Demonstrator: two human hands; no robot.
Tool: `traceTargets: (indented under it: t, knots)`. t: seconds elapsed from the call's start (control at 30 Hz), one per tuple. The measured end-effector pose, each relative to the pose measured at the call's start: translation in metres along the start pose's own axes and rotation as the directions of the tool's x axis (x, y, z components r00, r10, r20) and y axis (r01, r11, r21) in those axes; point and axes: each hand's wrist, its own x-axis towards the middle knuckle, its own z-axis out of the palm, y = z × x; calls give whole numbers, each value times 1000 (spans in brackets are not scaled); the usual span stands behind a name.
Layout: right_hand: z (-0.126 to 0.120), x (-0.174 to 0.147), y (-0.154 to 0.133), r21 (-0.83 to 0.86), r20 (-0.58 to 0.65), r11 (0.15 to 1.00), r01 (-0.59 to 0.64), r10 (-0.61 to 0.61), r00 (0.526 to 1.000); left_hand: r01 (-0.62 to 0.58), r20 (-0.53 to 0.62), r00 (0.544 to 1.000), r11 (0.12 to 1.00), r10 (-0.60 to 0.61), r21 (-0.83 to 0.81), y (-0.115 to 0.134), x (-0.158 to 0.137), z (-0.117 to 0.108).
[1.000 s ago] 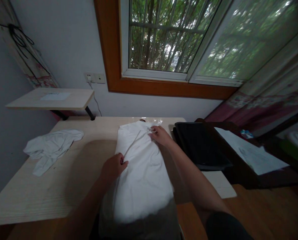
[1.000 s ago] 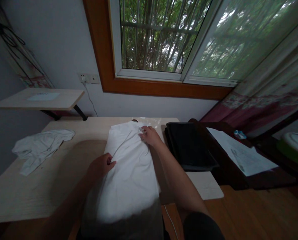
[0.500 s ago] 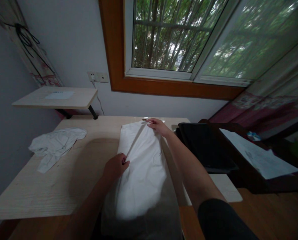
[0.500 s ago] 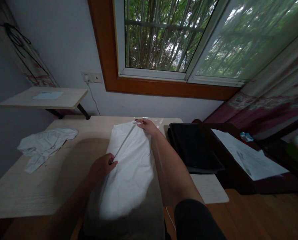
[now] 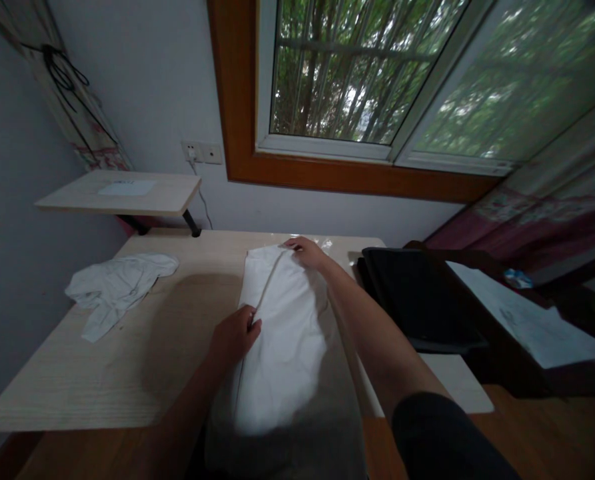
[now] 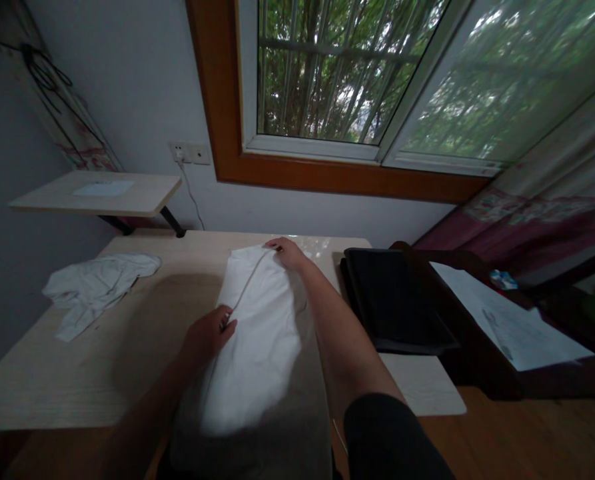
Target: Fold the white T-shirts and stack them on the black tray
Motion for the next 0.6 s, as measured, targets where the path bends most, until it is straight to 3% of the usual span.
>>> traceTargets:
  t: [0.1, 0.23, 0.4, 0.53, 0.6]
  knots:
    - [-5, 3, -2, -223, 107, 972, 81, -58, 993, 41, -16, 999, 998, -42, -45, -2, -1, 2]
    - [-11, 9, -1, -270, 140, 962, -46, 87, 986, 9, -27, 1000, 998, -11, -65, -9, -1, 5]
    - [-11, 13, -2, -124, 132, 990, -67, 84, 988, -68, -35, 997, 993, 65, -100, -17, -3, 7]
    - [-2, 10, -1, 163, 13, 985, -56, 54, 998, -66, -35, 998, 984, 61, -165, -20, -3, 7]
    - [4, 10, 1, 207, -17, 977, -60, 65, 998, -66, -29, 998, 978, 61, -199, -21, -3, 6]
